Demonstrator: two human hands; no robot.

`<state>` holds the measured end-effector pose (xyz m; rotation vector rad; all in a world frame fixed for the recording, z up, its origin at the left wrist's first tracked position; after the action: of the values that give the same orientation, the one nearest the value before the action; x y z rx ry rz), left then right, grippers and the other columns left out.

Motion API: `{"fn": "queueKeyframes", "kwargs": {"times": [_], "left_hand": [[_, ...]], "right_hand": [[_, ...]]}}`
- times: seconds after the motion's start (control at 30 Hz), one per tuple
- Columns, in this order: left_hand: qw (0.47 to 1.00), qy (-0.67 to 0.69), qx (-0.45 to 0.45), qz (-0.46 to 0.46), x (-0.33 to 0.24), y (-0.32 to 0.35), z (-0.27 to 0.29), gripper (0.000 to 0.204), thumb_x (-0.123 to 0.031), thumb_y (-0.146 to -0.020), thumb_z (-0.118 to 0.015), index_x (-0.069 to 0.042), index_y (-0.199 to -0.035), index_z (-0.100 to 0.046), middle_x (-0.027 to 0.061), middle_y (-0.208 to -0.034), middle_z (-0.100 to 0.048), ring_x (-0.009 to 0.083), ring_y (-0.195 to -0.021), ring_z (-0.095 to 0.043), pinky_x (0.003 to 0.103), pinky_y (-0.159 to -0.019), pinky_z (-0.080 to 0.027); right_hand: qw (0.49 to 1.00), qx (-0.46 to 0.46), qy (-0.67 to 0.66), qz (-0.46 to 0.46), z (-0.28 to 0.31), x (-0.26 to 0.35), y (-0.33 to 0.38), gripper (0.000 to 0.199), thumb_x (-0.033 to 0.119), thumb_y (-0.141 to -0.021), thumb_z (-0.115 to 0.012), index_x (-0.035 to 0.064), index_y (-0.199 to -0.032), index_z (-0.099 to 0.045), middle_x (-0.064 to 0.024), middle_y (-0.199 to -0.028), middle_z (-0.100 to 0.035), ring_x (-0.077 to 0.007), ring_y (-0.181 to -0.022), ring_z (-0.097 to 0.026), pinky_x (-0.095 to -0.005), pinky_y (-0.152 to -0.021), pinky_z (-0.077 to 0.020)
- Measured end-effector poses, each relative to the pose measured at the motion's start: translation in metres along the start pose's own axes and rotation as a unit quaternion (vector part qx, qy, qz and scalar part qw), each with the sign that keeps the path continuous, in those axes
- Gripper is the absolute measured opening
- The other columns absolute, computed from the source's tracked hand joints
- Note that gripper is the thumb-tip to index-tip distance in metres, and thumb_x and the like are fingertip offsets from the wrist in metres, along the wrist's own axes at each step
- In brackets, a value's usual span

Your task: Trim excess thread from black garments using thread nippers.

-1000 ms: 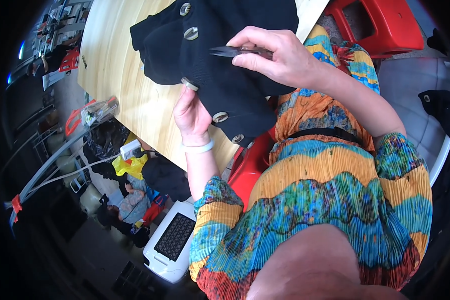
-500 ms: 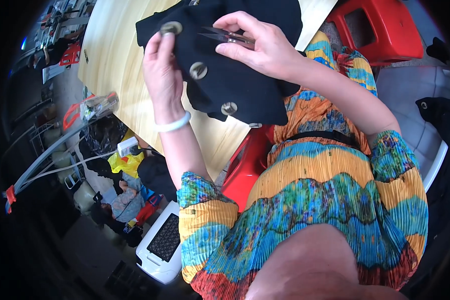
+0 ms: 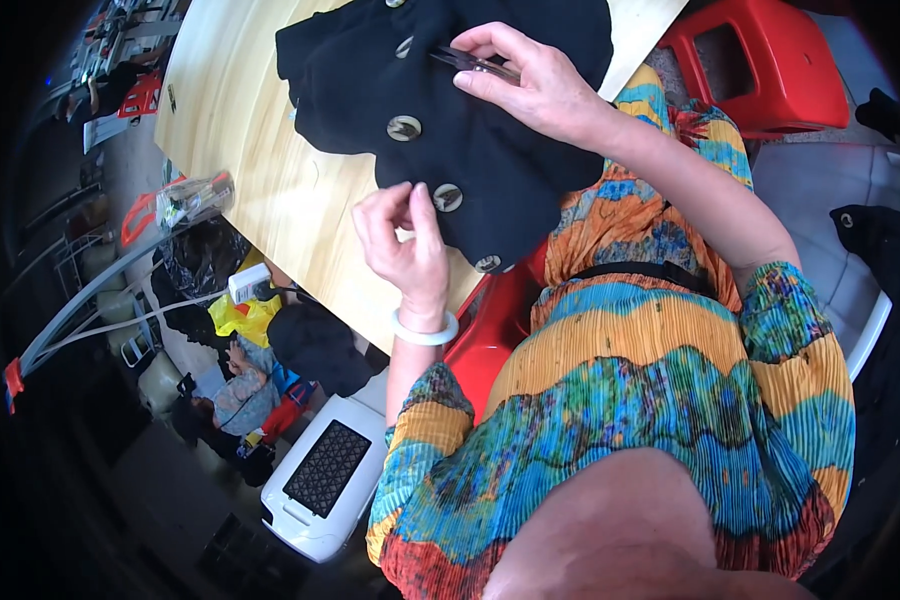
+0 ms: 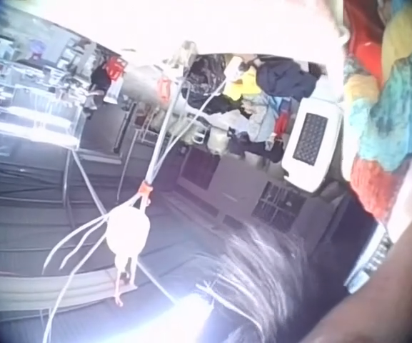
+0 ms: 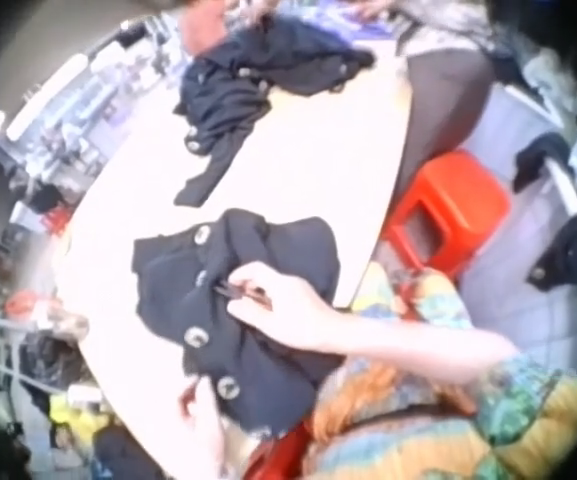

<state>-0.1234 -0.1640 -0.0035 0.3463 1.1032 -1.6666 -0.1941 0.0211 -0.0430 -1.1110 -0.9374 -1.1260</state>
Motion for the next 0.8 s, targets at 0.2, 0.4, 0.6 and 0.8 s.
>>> {"fn": "queueKeyframes", "kwargs": {"times": [0.2, 0.4, 0.6, 0.8], "left_hand": [[0.997, -0.011, 0.003, 0.08, 0.017, 0.033, 0.0, 0.011, 0.002, -0.075, -0.062, -0.002, -0.083, -0.056, 0.0028, -0.08, -0.047, 0.0064, -0.061, -0.044, 0.016, -0.051, -0.037], [0.986, -0.131, 0.083, -0.063, -0.015, 0.034, -0.012, 0.024, -0.001, -0.068, -0.068, -0.004, -0.091, -0.061, 0.0049, -0.077, -0.046, 0.0119, -0.057, -0.042, 0.022, -0.051, -0.037], [0.986, -0.016, 0.03, 0.163, 0.025, 0.034, -0.006, 0.019, -0.008, -0.078, -0.063, 0.001, -0.094, -0.059, 0.0007, -0.076, -0.049, 0.0059, -0.059, -0.043, 0.018, -0.054, -0.037], [0.842, 0.271, 0.171, 0.434, 0.065, 0.053, -0.034, 0.014, -0.014, -0.083, -0.059, -0.002, -0.091, -0.061, -0.0003, -0.073, -0.058, 0.0049, -0.06, -0.05, 0.017, -0.054, -0.04]], "right_hand": [[1.0, 0.0, 0.0, 0.002, 0.004, 0.011, 0.016, 0.031, 0.018, -0.083, -0.058, 0.0041, -0.109, -0.05, -0.0073, -0.097, -0.055, -0.0145, -0.093, -0.055, -0.0265, -0.083, -0.0441], [1.0, 0.006, -0.022, 0.016, 0.002, 0.018, 0.034, 0.031, 0.018, -0.081, -0.06, 0.0031, -0.107, -0.05, -0.0072, -0.092, -0.057, -0.0129, -0.086, -0.057, -0.0245, -0.076, -0.0451], [0.999, 0.001, -0.033, 0.024, 0.002, 0.017, 0.045, 0.031, 0.02, -0.081, -0.06, 0.0027, -0.105, -0.051, -0.0074, -0.089, -0.058, -0.0116, -0.079, -0.058, -0.0234, -0.069, -0.046], [0.995, 0.063, -0.061, -0.046, -0.005, 0.016, 0.063, 0.036, 0.01, -0.078, -0.062, 0.0036, -0.11, -0.047, 0.0033, -0.072, -0.047, -0.0025, -0.067, -0.044, -0.017, -0.061, -0.037]]}}
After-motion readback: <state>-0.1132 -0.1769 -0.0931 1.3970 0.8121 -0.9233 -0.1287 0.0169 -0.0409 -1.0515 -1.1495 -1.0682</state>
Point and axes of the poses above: each hand's wrist, its own y-axis away from the middle knuckle, its own z-axis out of the back of the hand, x = y × z, the point moved 9 cm from there along -y, towards the middle knuckle
